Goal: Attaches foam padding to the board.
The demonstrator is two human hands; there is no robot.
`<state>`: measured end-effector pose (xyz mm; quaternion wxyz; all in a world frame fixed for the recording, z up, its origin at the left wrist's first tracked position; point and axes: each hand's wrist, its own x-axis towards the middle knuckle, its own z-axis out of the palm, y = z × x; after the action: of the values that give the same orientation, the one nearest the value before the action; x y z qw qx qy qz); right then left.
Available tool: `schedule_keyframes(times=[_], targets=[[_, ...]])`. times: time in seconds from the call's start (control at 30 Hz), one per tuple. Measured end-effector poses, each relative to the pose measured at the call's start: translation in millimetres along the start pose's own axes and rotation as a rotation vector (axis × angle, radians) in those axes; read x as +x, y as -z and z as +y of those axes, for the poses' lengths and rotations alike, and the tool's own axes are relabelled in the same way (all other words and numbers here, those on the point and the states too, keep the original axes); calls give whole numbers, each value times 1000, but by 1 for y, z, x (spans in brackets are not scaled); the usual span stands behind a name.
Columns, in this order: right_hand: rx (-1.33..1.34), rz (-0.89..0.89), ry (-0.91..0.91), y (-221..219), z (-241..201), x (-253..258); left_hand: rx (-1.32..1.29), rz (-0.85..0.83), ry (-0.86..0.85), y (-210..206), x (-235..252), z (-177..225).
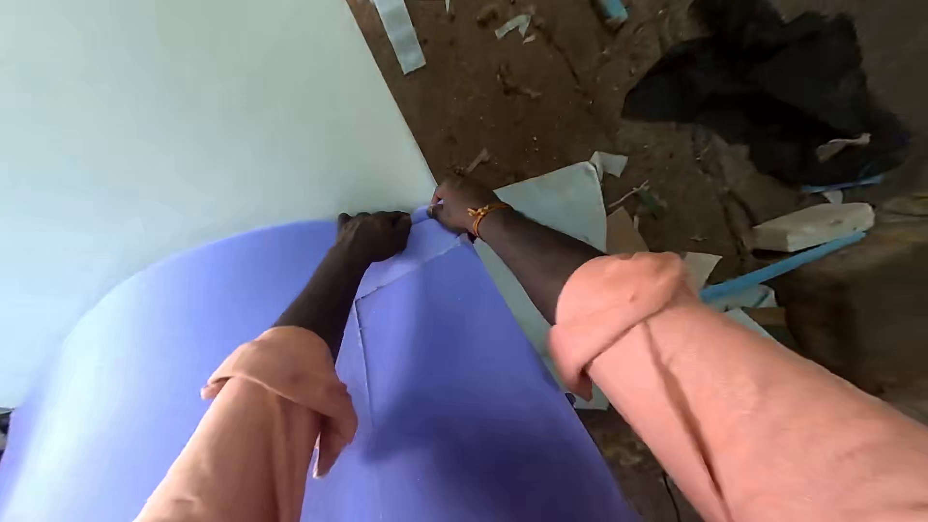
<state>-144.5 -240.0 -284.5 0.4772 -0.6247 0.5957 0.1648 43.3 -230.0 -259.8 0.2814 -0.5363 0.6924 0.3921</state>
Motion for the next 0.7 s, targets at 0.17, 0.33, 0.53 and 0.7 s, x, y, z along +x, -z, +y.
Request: schedule_keyframes(times=[0.17, 0.33, 0.53, 0.7], targets=[[-51, 70, -94, 6, -18, -8, -5, -29, 76, 7, -3, 19], [-152, -14, -57, 3, -13, -8, 12, -145, 43, 12, 3, 20], [-210, -93, -45, 11, -18, 19, 1, -140, 145, 11, 5, 26], [-235, -62, -43, -2, -12, 22, 13, -142, 164, -5, 14, 26]])
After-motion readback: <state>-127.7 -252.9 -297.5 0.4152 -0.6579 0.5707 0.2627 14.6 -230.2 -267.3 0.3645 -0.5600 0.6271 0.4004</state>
